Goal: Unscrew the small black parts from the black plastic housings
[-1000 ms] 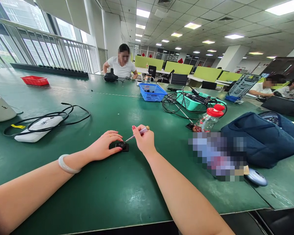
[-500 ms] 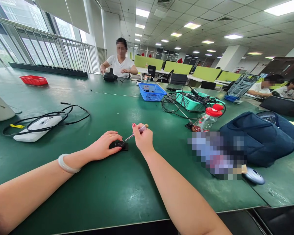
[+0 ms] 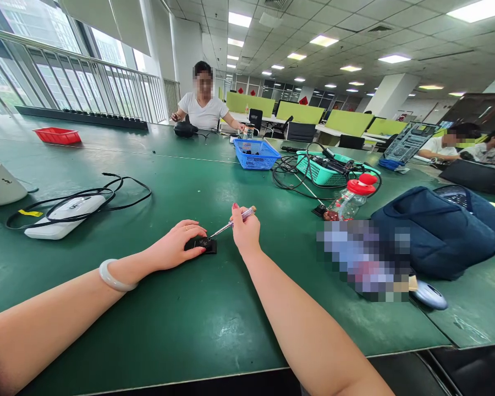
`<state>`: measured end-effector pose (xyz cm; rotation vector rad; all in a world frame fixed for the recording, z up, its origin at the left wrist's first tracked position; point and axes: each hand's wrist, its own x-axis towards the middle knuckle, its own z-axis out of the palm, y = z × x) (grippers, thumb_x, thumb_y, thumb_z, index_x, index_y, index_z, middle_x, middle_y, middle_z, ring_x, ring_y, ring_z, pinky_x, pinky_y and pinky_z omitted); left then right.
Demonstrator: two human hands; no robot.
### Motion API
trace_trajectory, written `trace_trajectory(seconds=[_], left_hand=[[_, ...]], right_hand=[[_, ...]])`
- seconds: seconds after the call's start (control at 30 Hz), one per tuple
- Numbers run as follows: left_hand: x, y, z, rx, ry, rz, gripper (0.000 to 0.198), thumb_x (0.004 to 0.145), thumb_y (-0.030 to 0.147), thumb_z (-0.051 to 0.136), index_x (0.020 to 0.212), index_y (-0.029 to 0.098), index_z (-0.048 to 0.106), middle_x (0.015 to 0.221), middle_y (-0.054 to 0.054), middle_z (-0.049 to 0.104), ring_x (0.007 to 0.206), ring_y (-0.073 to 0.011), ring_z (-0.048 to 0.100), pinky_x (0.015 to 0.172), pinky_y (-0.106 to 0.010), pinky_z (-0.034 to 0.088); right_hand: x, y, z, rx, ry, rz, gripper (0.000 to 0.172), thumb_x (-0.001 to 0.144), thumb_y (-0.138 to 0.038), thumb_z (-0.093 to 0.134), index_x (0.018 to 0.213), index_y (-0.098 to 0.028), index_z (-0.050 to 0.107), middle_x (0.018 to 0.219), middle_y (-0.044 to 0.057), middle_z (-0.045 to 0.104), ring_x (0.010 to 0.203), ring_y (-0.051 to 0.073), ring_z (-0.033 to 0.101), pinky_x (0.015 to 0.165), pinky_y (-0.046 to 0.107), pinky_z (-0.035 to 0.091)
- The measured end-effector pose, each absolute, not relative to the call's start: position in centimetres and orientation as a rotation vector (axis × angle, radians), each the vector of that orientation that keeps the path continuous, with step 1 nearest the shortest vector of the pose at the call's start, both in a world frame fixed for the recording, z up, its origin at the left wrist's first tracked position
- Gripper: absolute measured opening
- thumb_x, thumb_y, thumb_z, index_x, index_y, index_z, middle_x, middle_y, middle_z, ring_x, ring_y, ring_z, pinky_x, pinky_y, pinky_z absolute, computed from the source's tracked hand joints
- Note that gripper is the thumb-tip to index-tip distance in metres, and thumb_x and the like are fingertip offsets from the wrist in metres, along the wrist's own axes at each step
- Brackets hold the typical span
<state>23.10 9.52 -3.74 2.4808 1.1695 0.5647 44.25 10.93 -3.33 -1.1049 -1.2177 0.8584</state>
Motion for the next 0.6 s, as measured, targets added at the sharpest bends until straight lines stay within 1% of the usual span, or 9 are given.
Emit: trace_trajectory(seconds=[0.1,0.17,0.33,0.5,0.6], left_hand=[[23.1,9.6,-3.9,2.482,1.163,0.583,0.030,0.087,0.044,0.059,0.108,0.023,0.065,0.123,-0.007,0.069,0.134,-0.0323,0.047,0.118,-0.055,0.038],[23.1,9.6,-3.8,2.481,1.161,0.578,0.030,0.087,0.043,0.060,0.108,0.023,0.065,0.123,-0.007,0.069,0.134,-0.0323,0.047,0.118,-0.055,0.037],[23.1,9.6,-3.7,2.474,1.168,0.549,0.030,0.087,0.042,0.060,0.109,0.022,0.065,0.124,-0.007,0.068,0.135,-0.0321,0.045,0.119,-0.055,0.036],[23.1,9.6,-3.7,2.469,1.159,0.579,0.028,0.087,0.040,0.062,0.109,0.023,0.065,0.123,-0.007,0.069,0.134,-0.0318,0.046,0.118,-0.055,0.038],[23.1,9.5,-3.6,2.489,1.160,0.562,0.027,0.088,0.038,0.062,0.110,0.023,0.064,0.124,-0.007,0.069,0.135,-0.0320,0.046,0.117,-0.054,0.039]], right_hand=[[44.2,11.2,-3.6,-1.095,-1.085,0.915,0.058,0.077,-0.076,0.059,0.057,-0.024,0.044,0.046,-0.006,0.037,0.041,0.010,0.035,0.043,0.026,0.027],[44.2,11.4,-3.7,-1.092,-1.091,0.919,0.057,0.077,-0.075,0.060,0.057,-0.024,0.044,0.046,-0.006,0.037,0.041,0.010,0.035,0.043,0.026,0.028],[44.0,11.0,-3.5,-1.122,-1.256,0.770,0.054,0.083,-0.069,0.055,0.056,-0.024,0.045,0.048,-0.004,0.041,0.046,0.011,0.038,0.047,0.026,0.031],[43.3,10.5,-2.5,-1.157,-1.336,0.620,0.052,0.088,-0.063,0.046,0.054,-0.024,0.042,0.050,-0.003,0.044,0.050,0.013,0.042,0.054,0.028,0.036],[43.0,11.4,-1.4,-1.201,-1.444,0.591,0.049,0.090,-0.056,0.044,0.053,-0.024,0.041,0.050,-0.002,0.046,0.051,0.013,0.043,0.056,0.028,0.036]])
